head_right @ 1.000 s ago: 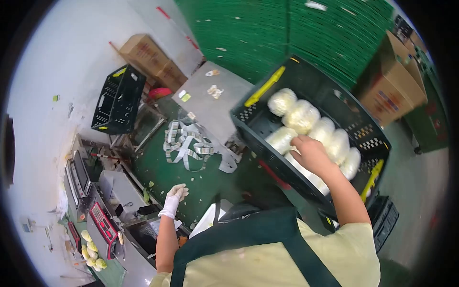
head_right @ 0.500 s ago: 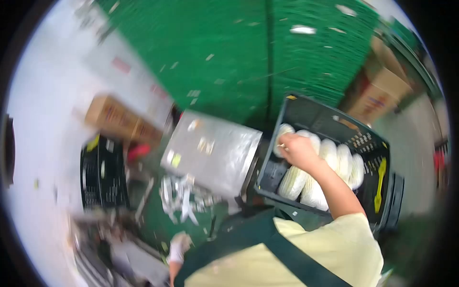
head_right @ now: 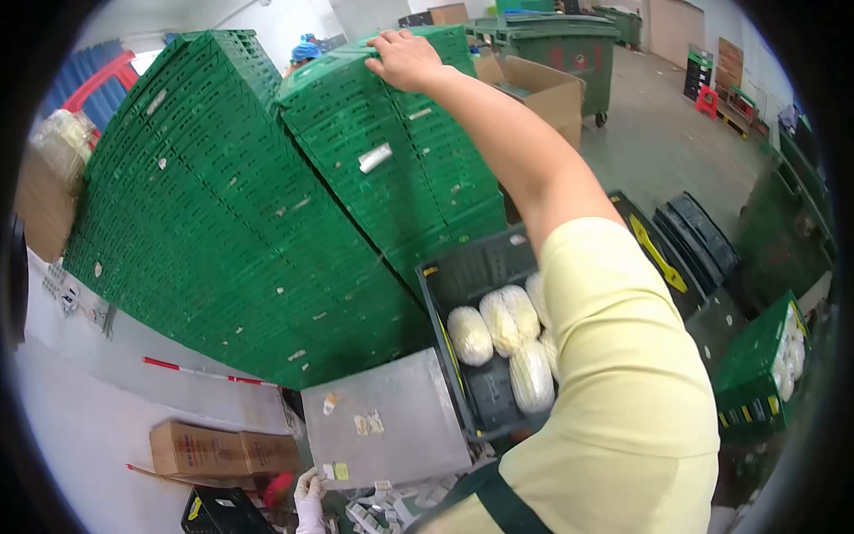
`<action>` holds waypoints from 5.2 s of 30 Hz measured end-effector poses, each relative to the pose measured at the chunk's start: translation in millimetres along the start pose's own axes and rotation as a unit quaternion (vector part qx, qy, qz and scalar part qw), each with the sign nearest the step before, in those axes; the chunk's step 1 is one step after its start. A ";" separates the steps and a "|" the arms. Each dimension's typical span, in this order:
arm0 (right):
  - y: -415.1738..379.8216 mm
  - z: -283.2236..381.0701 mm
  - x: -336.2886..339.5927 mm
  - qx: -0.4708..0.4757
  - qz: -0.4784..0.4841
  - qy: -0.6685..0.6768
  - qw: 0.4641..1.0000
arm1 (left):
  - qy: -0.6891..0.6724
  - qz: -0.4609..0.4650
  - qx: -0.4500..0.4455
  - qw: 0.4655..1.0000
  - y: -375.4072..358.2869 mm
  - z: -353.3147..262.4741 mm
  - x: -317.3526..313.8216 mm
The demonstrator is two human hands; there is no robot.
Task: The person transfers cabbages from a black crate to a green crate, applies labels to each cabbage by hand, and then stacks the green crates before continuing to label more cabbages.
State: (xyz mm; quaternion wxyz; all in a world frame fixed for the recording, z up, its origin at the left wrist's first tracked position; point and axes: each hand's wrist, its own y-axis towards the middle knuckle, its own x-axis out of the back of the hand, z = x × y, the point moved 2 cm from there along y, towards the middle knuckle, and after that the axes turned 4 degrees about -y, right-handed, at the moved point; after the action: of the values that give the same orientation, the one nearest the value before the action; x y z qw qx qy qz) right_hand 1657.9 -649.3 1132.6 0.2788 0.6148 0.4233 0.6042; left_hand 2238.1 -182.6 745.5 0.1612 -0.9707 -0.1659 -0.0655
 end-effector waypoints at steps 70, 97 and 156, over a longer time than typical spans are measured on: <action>-45.0 -153.3 -20.4 -0.380 -0.050 0.499 0.777 | -0.149 0.156 -0.239 0.947 186.6 -550.5 -376.2; -133.6 -90.5 189.8 -0.364 0.105 0.660 0.648 | -0.463 0.348 -0.064 0.813 33.0 -475.1 -381.1; -522.1 345.6 93.3 -0.618 0.450 0.519 0.383 | -0.180 0.214 0.328 0.902 224.4 -29.2 176.4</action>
State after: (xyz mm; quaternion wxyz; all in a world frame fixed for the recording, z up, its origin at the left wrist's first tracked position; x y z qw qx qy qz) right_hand 1892.1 -257.3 694.2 -0.0051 -0.0603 -0.3431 0.9373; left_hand 2478.1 -339.7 739.5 0.4478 -0.8703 0.0072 0.2047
